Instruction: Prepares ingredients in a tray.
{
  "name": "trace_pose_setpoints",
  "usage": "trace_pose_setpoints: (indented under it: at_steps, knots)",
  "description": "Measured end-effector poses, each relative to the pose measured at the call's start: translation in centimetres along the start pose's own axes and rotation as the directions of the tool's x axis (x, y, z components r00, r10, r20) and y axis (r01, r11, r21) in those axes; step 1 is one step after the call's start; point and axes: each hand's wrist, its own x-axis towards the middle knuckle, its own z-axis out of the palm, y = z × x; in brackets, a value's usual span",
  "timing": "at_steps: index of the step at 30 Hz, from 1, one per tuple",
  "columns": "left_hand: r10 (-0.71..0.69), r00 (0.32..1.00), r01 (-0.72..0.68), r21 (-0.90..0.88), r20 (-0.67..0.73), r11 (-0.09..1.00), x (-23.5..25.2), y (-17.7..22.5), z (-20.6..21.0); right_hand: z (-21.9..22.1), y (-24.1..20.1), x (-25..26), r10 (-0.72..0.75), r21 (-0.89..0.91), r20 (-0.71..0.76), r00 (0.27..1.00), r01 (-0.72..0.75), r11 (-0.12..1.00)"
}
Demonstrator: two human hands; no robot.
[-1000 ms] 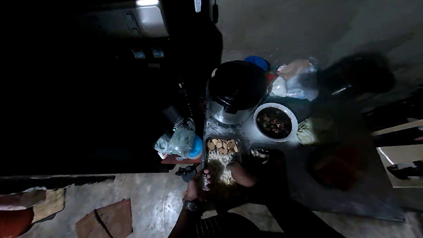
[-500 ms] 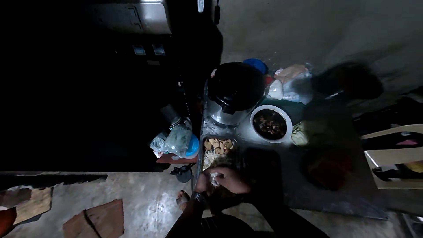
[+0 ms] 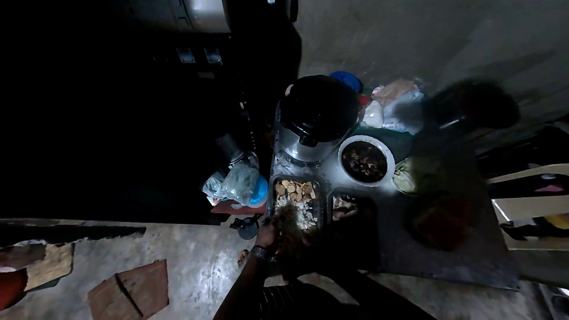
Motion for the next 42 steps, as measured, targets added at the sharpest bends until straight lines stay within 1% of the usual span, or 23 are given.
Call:
trace_pose_setpoints:
  at_steps: [3, 4, 7, 10, 11, 12, 14, 15, 16, 17, 18, 19, 20, 21, 23, 25, 29, 31, 34, 36, 40, 41, 42]
  knots:
    - [-0.015, 0.999, 0.018, -0.105, 0.031, 0.994, -0.5, 0.3, -0.4, 1.5, -0.3, 1.1, 0.004, -0.074, -0.018, 1.0, -0.005, 0.997]
    - [-0.019, 0.999, 0.025, -0.144, 0.048, 0.989, -0.5, 0.2, -0.6, 1.9, -0.4, 1.6, 0.043, -0.066, -0.025, 0.999, -0.044, 0.997]
    - [-0.013, 0.995, 0.037, -0.234, 0.104, 0.972, -0.4, -0.5, -1.3, 3.8, 0.0, 3.1, 0.097, 0.001, -0.233, 0.968, -0.1, 0.995]
    - [-0.032, 0.993, 0.064, -0.296, 0.114, 0.953, -0.4, -0.8, -1.6, 5.2, 0.5, 4.9, 0.068, 0.041, -0.407, 0.911, -0.057, 0.998]
    - [-0.043, 0.993, 0.075, -0.312, 0.11, 0.947, -0.7, -0.6, -1.6, 5.5, 0.5, 5.7, 0.096, 0.11, -0.406, 0.909, -0.056, 0.992]
    - [-0.053, 0.992, 0.087, -0.323, 0.112, 0.942, -0.9, -0.4, -1.5, 5.6, 0.5, 6.4, 0.148, 0.225, -0.4, 0.904, -0.06, 0.973]
    - [-0.068, 0.988, 0.113, -0.36, 0.136, 0.926, -0.9, -0.5, -1.7, 5.3, 0.6, 7.7, 0.282, 0.506, -0.309, 0.908, -0.094, 0.857]
    - [-0.075, 0.985, 0.13, -0.381, 0.155, 0.916, -1.0, -0.4, -1.7, 4.5, 0.5, 7.6, 0.269, 0.497, -0.245, 0.932, -0.117, 0.86]
    - [-0.08, 0.981, 0.147, -0.4, 0.179, 0.905, -1.1, -0.3, -1.6, 3.3, 0.5, 7.3, 0.19, 0.344, -0.17, 0.967, -0.122, 0.931]
    - [-0.084, 0.975, 0.164, -0.413, 0.205, 0.896, -1.2, -0.3, -1.7, 2.4, 0.8, 7.0, 0.109, 0.225, -0.148, 0.983, -0.073, 0.972]
    - [-0.082, 0.97, 0.175, -0.421, 0.23, 0.89, -1.1, -0.4, -1.7, 1.3, 1.4, 7.0, 0.028, 0.156, -0.116, 0.993, -0.01, 0.988]
    - [-0.077, 0.966, 0.179, -0.421, 0.246, 0.889, -1.1, -0.5, -1.7, 0.7, 2.1, 7.1, -0.027, 0.17, -0.103, 0.994, 0.045, 0.985]
    - [-0.075, 0.964, 0.179, -0.415, 0.254, 0.892, -1.2, -0.5, -1.7, 0.3, 2.6, 7.0, -0.054, 0.234, -0.133, 0.99, 0.084, 0.969]
    - [-0.077, 0.965, 0.176, -0.403, 0.249, 0.898, -1.3, -0.5, -1.6, -0.3, 2.7, 6.5, -0.046, 0.305, -0.172, 0.984, 0.098, 0.947]
    - [-0.089, 0.964, 0.187, -0.398, 0.252, 0.898, -1.4, -0.5, -1.4, -2.0, 1.5, 4.7, 0.046, 0.445, -0.186, 0.981, 0.042, 0.894]
    - [-0.104, 0.958, 0.208, -0.395, 0.269, 0.895, -1.2, -0.7, -1.3, -3.2, 0.5, 3.1, 0.089, 0.561, -0.21, 0.974, 0.046, 0.827]
    - [-0.104, 0.958, 0.207, -0.389, 0.269, 0.898, -1.2, -1.5, -0.2, -4.0, -1.3, 1.6, 0.01, 0.667, -0.305, 0.952, 0.206, 0.716]
    - [-0.108, 0.966, 0.196, -0.401, 0.233, 0.895, -1.5, -1.7, 0.4, -3.6, -2.3, 1.8, -0.033, 0.651, -0.324, 0.945, 0.248, 0.717]
    - [-0.138, 0.965, 0.226, -0.432, 0.224, 0.873, -2.1, -1.0, 1.5, -3.1, -3.4, 2.0, -0.104, 0.536, -0.327, 0.939, 0.275, 0.798]
    - [-0.144, 0.966, 0.229, -0.458, 0.213, 0.859, -2.2, -0.9, 1.9, -3.1, -3.6, 1.7, -0.096, 0.523, -0.363, 0.927, 0.288, 0.802]
    - [-0.162, 0.956, 0.248, -0.373, 0.246, 0.894, -1.4, -1.1, 1.4, -3.7, -2.9, 0.8, -0.071, 0.545, -0.488, 0.87, 0.367, 0.754]
    - [-0.153, 0.951, 0.243, -0.346, 0.267, 0.906, -1.1, -1.2, 1.2, -4.1, -2.9, 0.5, -0.054, 0.529, -0.503, 0.863, 0.357, 0.77]
    - [-0.139, 0.945, 0.237, -0.328, 0.295, 0.915, -0.9, -1.2, 0.9, -4.5, -2.9, 0.2, -0.026, 0.497, -0.483, 0.875, 0.298, 0.815]
